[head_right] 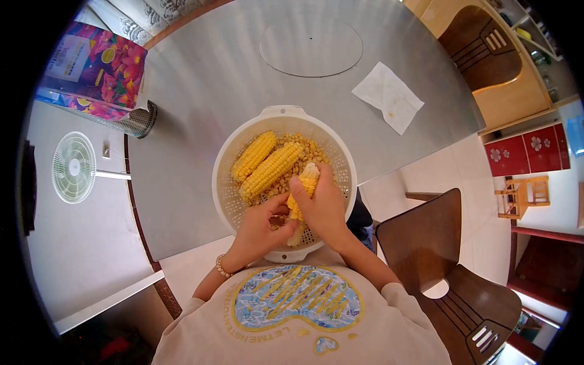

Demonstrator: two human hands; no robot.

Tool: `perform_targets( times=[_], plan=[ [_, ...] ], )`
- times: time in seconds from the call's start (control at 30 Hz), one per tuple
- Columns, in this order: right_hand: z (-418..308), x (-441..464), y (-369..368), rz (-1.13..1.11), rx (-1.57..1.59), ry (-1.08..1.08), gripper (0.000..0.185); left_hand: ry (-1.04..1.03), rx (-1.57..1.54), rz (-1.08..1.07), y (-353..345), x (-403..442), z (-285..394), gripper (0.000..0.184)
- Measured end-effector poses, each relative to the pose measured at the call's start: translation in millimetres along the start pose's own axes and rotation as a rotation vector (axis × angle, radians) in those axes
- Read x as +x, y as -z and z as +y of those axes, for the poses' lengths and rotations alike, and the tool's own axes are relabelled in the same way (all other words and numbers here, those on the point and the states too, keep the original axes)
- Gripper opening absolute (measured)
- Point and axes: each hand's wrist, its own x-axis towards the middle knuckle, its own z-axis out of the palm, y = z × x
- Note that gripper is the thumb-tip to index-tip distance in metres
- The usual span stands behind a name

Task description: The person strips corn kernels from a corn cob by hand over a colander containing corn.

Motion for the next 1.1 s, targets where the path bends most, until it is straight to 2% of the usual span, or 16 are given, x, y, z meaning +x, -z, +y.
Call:
perform_targets(
  times=[0.13, 0.33, 0.4, 0.43, 0.5, 0.63, 0.7, 0.83, 0.9, 1.03, 1.1],
  plan=[
    [-3, -1, 0, -0.005, -0.053, 0.021, 0.053, 0.016, 0.06, -0.016, 0, 1, 5, 0.051],
    [-3, -2, -1, -0.026, -0.061, -0.002, 0.051, -0.078, 0.253, 0.025, -2, 0, -3, 0.041],
    [6, 0, -2, -0.063, 0.131, -0.055, 0.049, -0.024, 0.013, 0.061, -2, 2, -17, 0.035],
    [8, 0, -2, -0.064, 0.131, -0.054, 0.049, -0.025, 0.013, 0.062, 0, 2, -16, 0.035],
    [11, 1, -3, -0.046, 0.242, -0.051, 0.047, 0.098, -0.185, -0.029, 6, 2, -10, 0.032],
    [8, 2, -2, -0.018, 0.202, -0.045, 0.049, -0.035, -0.174, 0.071, -1, 4, -14, 0.036],
    [5, 1, -1, -0.006, 0.096, -0.039, 0.051, 0.001, -0.031, -0.079, 3, 2, -5, 0.037],
    [2, -1, 0, -0.02, 0.047, -0.039, 0.053, 0.032, -0.052, -0.058, 2, 1, 0, 0.039],
    [-7, -2, 2, -0.064, -0.048, -0.03, 0.053, 0.018, 0.035, -0.023, 1, 1, 3, 0.038],
    [-5, -2, 0, -0.066, -0.053, -0.038, 0.052, -0.037, 0.203, 0.006, -2, 2, -2, 0.036],
    [4, 0, -2, -0.078, 0.062, -0.08, 0.049, -0.074, 0.223, 0.056, -2, 1, -12, 0.034]
  ],
)
